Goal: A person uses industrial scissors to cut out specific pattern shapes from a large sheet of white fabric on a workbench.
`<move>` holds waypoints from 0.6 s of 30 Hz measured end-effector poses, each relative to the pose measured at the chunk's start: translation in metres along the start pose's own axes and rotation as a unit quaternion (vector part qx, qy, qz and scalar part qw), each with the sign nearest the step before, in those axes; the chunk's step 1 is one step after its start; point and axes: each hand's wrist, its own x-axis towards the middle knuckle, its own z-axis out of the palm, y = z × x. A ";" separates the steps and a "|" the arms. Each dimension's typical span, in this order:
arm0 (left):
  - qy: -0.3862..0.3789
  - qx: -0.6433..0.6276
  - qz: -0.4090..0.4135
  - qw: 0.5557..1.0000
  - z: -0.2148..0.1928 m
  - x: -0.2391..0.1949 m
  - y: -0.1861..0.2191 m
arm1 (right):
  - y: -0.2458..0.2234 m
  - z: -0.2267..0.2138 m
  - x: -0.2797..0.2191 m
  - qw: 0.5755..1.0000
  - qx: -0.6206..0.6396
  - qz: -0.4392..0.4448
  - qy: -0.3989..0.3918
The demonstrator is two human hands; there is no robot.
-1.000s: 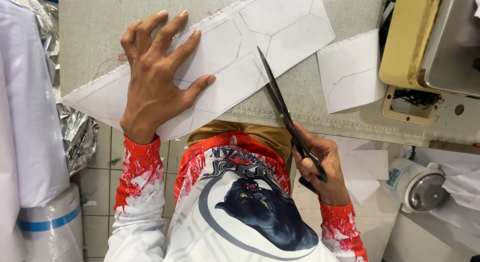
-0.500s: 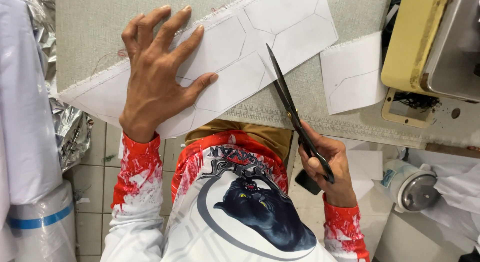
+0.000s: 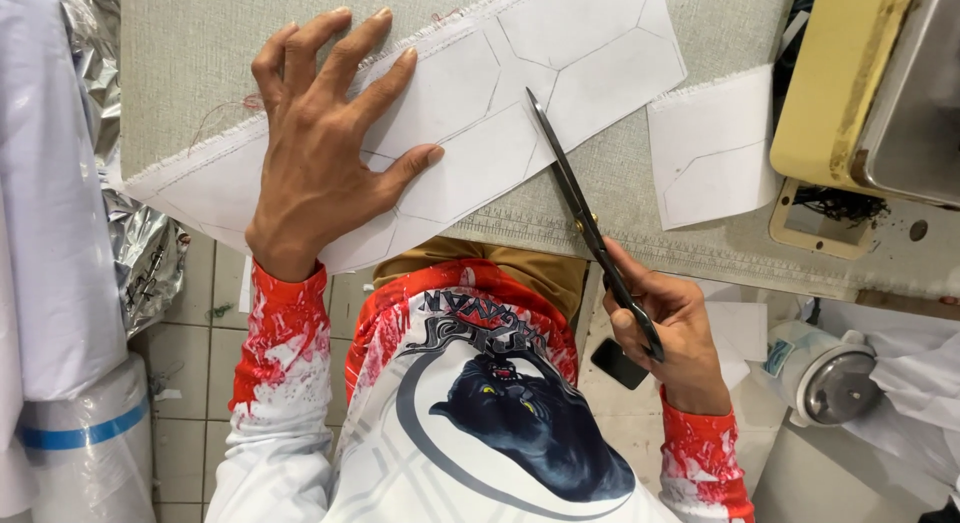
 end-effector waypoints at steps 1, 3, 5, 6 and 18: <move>-0.004 0.001 -0.002 1.000 0.000 0.000 0.000 | -0.001 0.001 0.000 1.000 -0.003 0.003 0.006; -0.008 0.001 -0.003 1.000 0.000 0.000 0.001 | -0.007 0.005 0.002 1.000 -0.007 0.005 0.014; 0.000 0.002 0.002 1.000 -0.001 0.001 0.001 | -0.015 0.010 0.006 0.999 -0.029 0.004 0.014; -0.001 0.002 0.004 1.000 -0.001 0.002 0.001 | -0.019 0.011 0.010 0.999 -0.029 0.002 0.015; -0.009 -0.005 -0.004 1.000 -0.001 0.001 0.000 | -0.033 0.012 0.028 0.996 -0.065 0.060 0.022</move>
